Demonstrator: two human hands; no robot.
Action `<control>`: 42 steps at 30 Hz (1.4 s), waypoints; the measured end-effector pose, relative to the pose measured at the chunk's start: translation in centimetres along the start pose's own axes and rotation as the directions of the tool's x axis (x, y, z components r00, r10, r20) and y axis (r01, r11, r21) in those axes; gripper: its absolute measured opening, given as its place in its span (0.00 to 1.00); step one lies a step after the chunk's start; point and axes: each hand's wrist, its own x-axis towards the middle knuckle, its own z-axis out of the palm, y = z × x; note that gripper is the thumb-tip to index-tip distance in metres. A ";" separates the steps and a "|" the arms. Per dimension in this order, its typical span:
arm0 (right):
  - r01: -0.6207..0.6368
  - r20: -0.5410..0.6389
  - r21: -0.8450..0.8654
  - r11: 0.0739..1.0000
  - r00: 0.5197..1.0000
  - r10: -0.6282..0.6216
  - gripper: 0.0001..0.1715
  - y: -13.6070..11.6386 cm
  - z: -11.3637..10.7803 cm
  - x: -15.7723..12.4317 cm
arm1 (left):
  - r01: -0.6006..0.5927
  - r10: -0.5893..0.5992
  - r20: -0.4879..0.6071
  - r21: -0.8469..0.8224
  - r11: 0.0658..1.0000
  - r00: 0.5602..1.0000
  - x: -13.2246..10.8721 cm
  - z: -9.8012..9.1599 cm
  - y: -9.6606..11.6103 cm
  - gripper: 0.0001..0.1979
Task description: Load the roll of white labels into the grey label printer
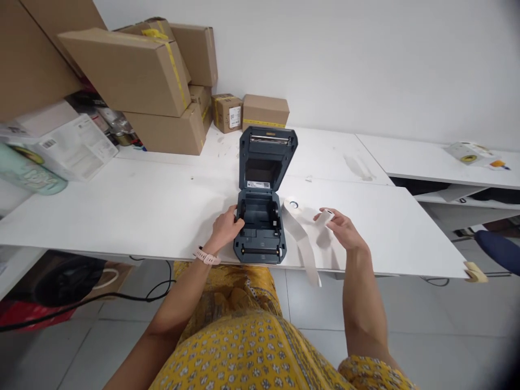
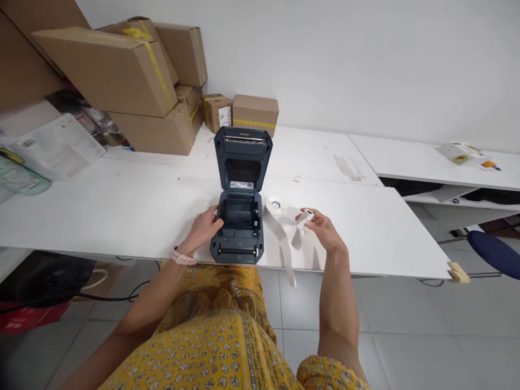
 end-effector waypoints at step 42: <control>0.610 0.531 -0.740 0.282 0.788 -0.311 0.35 -4.5 17.9 0.9 | -0.433 0.357 -0.369 -0.147 0.889 0.858 -1.0 2.1 -1.1 0.10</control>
